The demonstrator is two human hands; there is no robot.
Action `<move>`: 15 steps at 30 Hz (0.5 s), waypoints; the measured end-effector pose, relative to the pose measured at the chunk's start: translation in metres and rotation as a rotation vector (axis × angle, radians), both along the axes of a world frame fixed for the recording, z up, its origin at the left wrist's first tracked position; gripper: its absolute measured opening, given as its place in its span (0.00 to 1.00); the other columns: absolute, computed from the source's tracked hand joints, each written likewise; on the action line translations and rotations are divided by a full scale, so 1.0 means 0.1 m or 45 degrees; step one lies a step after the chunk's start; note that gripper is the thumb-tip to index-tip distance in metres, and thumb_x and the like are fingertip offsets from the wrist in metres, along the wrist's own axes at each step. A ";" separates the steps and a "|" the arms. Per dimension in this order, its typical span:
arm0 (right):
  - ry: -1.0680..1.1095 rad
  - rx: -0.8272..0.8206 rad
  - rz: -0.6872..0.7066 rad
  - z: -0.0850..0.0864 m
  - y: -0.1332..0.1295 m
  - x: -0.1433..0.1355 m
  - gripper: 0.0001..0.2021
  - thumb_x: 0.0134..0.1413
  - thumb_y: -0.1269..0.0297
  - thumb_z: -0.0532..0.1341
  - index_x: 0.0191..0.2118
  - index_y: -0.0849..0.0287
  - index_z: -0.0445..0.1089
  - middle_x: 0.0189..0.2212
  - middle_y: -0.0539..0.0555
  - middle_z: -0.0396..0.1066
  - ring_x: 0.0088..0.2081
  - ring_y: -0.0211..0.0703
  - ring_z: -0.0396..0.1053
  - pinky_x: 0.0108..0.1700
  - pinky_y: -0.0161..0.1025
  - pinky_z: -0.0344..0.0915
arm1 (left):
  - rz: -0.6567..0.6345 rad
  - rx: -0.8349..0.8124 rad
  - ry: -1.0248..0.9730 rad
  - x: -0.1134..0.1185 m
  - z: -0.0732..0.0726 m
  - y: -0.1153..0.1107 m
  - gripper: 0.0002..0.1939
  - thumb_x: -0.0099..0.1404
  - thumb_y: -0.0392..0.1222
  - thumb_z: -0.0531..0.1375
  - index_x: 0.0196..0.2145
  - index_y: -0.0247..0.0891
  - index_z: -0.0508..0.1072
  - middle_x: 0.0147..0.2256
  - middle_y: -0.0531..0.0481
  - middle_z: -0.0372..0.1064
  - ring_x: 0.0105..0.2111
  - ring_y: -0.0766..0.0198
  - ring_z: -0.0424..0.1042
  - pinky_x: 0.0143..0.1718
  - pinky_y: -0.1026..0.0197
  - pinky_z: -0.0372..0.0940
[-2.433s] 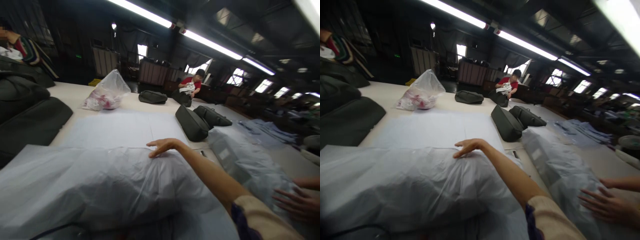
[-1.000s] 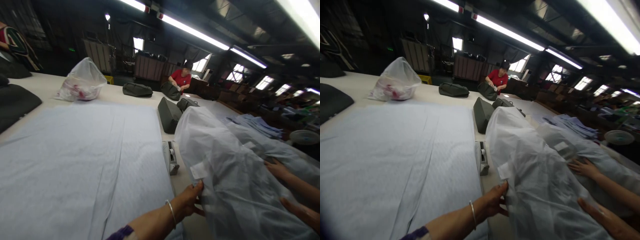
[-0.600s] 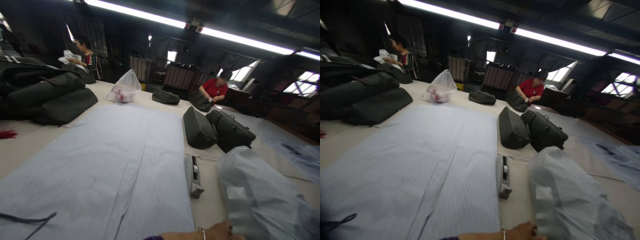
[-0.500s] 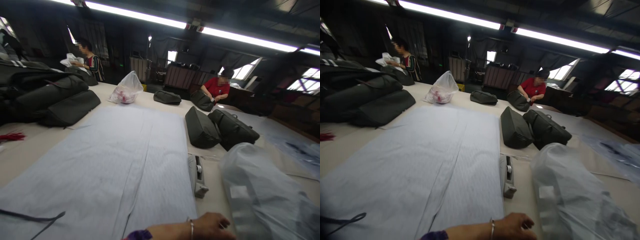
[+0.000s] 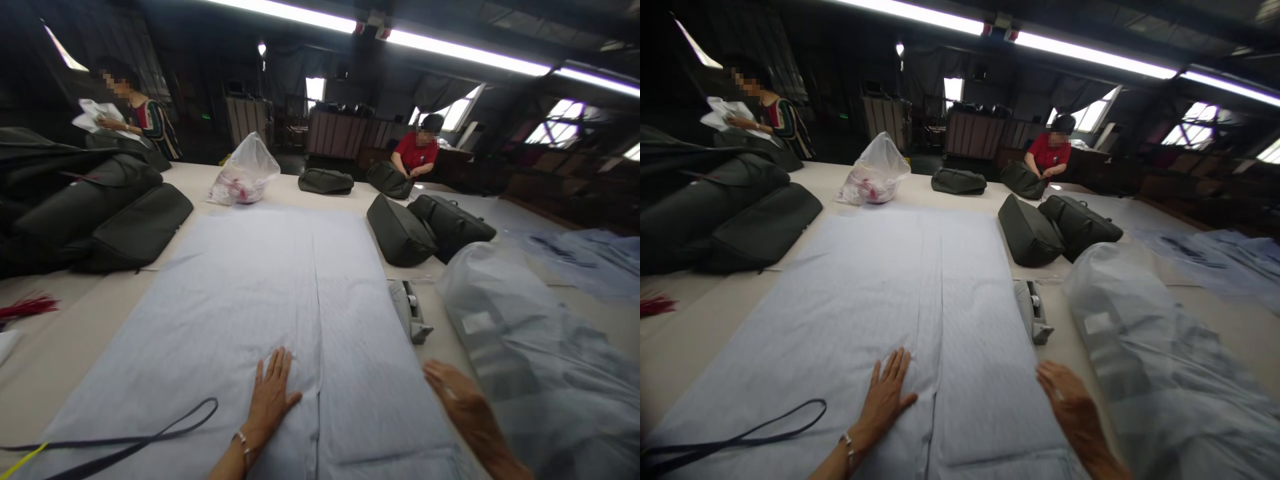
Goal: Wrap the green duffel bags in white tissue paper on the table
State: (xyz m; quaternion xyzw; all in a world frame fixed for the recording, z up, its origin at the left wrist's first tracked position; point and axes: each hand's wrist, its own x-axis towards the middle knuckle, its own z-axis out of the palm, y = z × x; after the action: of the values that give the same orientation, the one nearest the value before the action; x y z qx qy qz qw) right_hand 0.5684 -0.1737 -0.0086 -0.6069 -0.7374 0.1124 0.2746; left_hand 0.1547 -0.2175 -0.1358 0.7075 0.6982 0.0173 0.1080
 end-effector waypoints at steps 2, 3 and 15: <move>-0.060 -0.313 0.096 -0.36 -0.17 -0.69 0.11 0.56 0.52 0.56 0.32 0.43 0.75 0.35 0.57 0.77 0.42 0.57 0.74 0.50 0.55 0.66 | -0.019 0.022 -0.013 -0.06 -0.03 -0.04 0.36 0.62 0.46 0.58 0.66 0.38 0.55 0.67 0.37 0.45 0.67 0.44 0.46 0.65 0.35 0.43; -0.111 -0.429 0.134 -0.51 -0.24 -1.00 0.10 0.56 0.55 0.56 0.31 0.45 0.75 0.34 0.55 0.77 0.41 0.54 0.74 0.48 0.52 0.66 | -0.026 0.028 -0.022 -0.07 -0.02 -0.05 0.36 0.62 0.46 0.58 0.66 0.38 0.55 0.67 0.37 0.45 0.67 0.45 0.46 0.65 0.36 0.44; -0.559 -0.553 -0.130 -0.82 -0.57 -2.12 0.26 0.43 0.58 0.67 0.52 0.52 0.67 0.51 0.59 0.68 0.54 0.60 0.62 0.55 0.52 0.57 | -0.928 -0.358 -0.446 -0.18 0.08 -0.43 0.43 0.56 0.59 0.65 0.65 0.49 0.55 0.68 0.41 0.44 0.68 0.46 0.44 0.66 0.35 0.37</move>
State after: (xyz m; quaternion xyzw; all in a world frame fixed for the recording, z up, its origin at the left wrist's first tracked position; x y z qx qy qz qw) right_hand 0.3564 -0.2311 -0.0905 -0.6972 -0.7065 0.1196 -0.0221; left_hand 0.1370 -0.2607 -0.1277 0.8727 0.3693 0.0025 0.3194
